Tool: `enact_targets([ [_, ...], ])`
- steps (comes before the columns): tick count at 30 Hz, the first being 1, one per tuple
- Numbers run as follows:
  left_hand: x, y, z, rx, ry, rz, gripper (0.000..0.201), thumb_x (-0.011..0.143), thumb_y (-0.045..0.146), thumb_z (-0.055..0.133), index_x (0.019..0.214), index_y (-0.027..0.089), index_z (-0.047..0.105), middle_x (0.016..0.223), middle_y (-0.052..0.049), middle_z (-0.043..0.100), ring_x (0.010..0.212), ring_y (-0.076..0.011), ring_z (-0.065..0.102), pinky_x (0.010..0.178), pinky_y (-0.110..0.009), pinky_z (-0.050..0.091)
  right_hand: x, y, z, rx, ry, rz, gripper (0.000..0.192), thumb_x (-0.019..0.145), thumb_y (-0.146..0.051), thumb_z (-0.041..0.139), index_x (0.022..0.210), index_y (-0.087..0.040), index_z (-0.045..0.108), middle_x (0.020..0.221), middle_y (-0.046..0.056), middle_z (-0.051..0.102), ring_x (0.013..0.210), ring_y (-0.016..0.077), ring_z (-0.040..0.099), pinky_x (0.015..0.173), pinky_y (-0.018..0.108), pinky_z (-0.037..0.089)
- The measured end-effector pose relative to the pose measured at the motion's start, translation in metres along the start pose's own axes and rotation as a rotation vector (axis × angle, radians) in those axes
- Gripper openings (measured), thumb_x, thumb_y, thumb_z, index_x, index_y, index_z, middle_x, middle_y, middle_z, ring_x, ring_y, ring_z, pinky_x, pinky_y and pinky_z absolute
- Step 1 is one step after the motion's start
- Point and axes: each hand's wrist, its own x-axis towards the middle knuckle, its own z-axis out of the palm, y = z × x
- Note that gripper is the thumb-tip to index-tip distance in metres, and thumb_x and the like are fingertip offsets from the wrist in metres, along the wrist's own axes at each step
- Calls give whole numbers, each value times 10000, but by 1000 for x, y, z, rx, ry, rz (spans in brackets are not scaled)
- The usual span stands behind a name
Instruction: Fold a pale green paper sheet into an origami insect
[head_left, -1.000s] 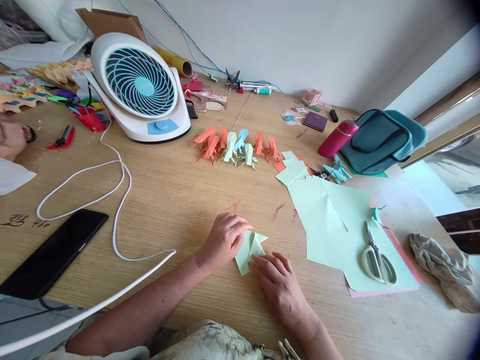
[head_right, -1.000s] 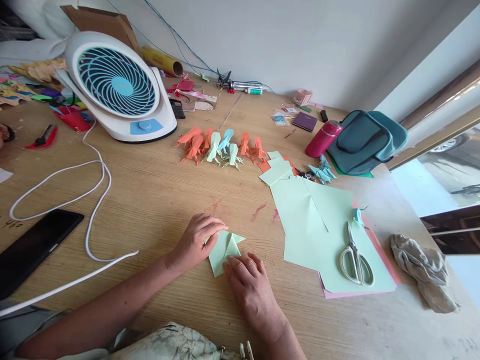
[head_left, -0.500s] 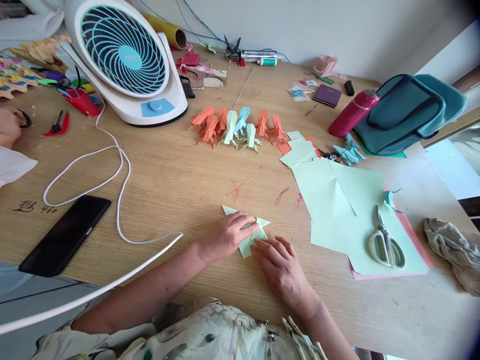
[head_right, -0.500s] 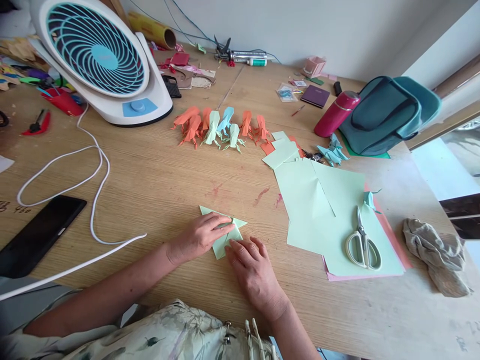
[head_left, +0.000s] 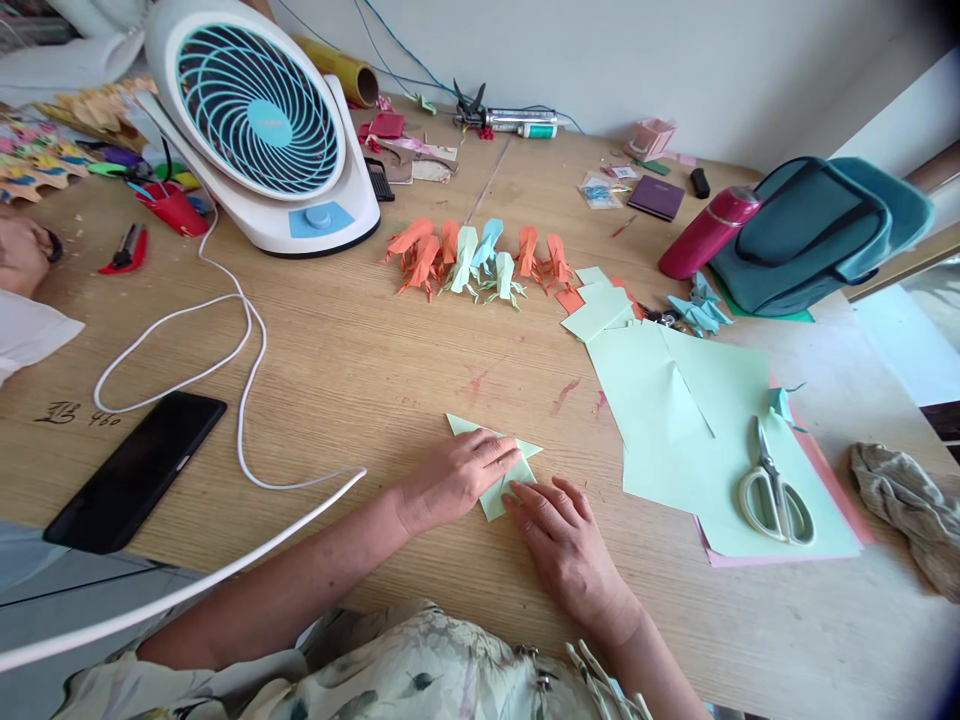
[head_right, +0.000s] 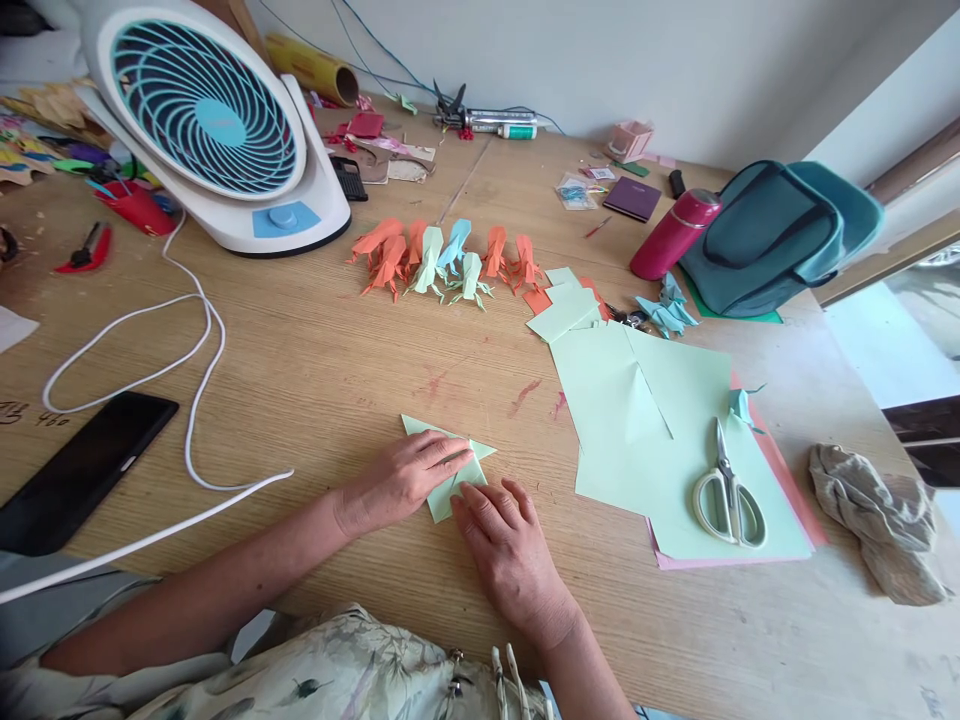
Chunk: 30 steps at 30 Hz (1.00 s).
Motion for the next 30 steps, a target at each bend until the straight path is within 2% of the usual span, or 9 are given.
enact_targets([
  [3,-1,0,1,10,2,16,362,1006,164,391,1325,123,555,1302,-112,619,1099,-216,571,988,-363,510,0,0,0,-9,5,1,404,991,-100,394,1340,-188,577,1287,100,642,1174,246,551,1066,502,373],
  [16,-2,1,-1,40,20,41,337,986,137,459,1299,128,582,1304,-86,633,1101,-219,565,984,-353,491,-2,1,0,11,-11,8,426,994,-94,401,1382,-200,539,1312,91,636,1180,252,544,1071,510,350],
  [30,-3,0,0,62,17,63,339,983,137,471,1298,122,593,1347,-84,616,1112,-207,572,1012,-338,484,-3,3,0,2,-6,-2,408,975,-72,439,1339,-192,576,1304,91,641,1181,241,547,1095,493,322],
])
